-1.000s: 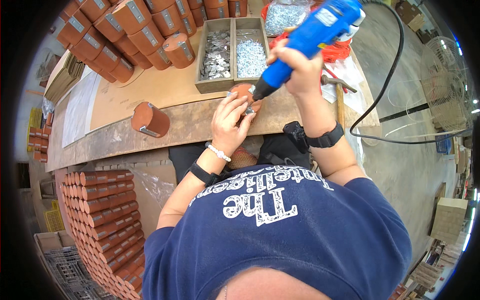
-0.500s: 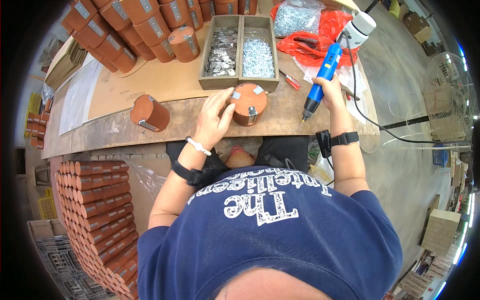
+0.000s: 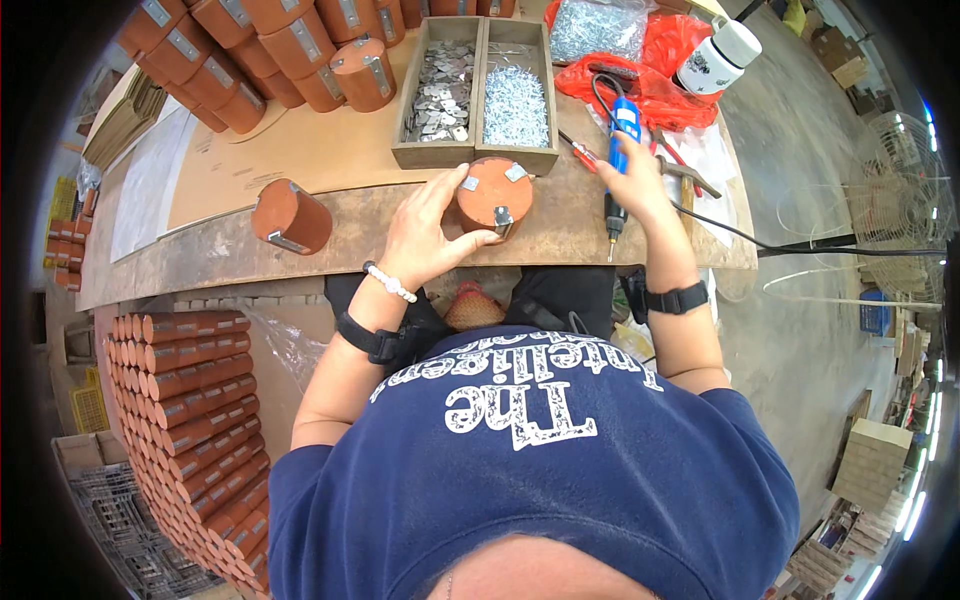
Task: Using an electric screwdriver and a handheld scribe to attach metal brackets to cylindrical wooden components on a workbench in a factory setting.
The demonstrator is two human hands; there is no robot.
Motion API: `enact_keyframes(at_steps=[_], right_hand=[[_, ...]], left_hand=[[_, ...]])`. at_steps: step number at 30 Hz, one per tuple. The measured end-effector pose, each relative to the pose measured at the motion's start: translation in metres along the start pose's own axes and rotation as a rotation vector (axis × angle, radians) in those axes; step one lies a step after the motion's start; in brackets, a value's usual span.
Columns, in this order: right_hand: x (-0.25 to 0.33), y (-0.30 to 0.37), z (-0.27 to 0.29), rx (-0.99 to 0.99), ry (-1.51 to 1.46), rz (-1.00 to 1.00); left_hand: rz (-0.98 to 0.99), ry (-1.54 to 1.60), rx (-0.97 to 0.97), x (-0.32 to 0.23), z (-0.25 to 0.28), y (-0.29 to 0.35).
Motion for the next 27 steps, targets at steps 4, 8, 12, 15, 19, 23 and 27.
enact_keyframes(at_steps=[4, 8, 12, 15, 19, 23, 27], right_hand=[[0.075, 0.039, -0.027, 0.227, -0.346, 0.294], [0.094, 0.059, -0.038, 0.177, -0.212, 0.372], [0.097, 0.063, -0.040, 0.128, -0.212, 0.373], [0.100, 0.066, -0.039, 0.136, -0.229, 0.416], [0.092, 0.048, -0.037, 0.322, -0.450, 0.422], [0.045, -0.016, -0.002, -0.016, -0.134, 0.289], [0.010, -0.029, -0.044, 0.133, 0.595, 0.036]], left_hand=[[0.020, -0.010, -0.028, 0.001, 0.000, 0.001], [0.043, 0.006, -0.041, 0.003, -0.002, 0.002], [0.011, 0.037, -0.086, 0.004, -0.005, 0.005], [0.027, 0.023, -0.124, 0.002, -0.001, 0.010], [0.038, -0.003, -0.121, 0.005, 0.001, 0.011], [0.059, 0.000, -0.144, 0.007, 0.002, 0.011], [0.112, 0.007, -0.118, 0.005, 0.001, 0.010]])
Point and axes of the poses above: each hand's wrist, its own y-axis away from the middle knuckle, its own z-axis out of the back of the hand, x = y × z, the point moved 9 cm from there along -y, towards the middle knuckle, and after that the axes turned 5 degrees about -z, right-handed, at the moved point
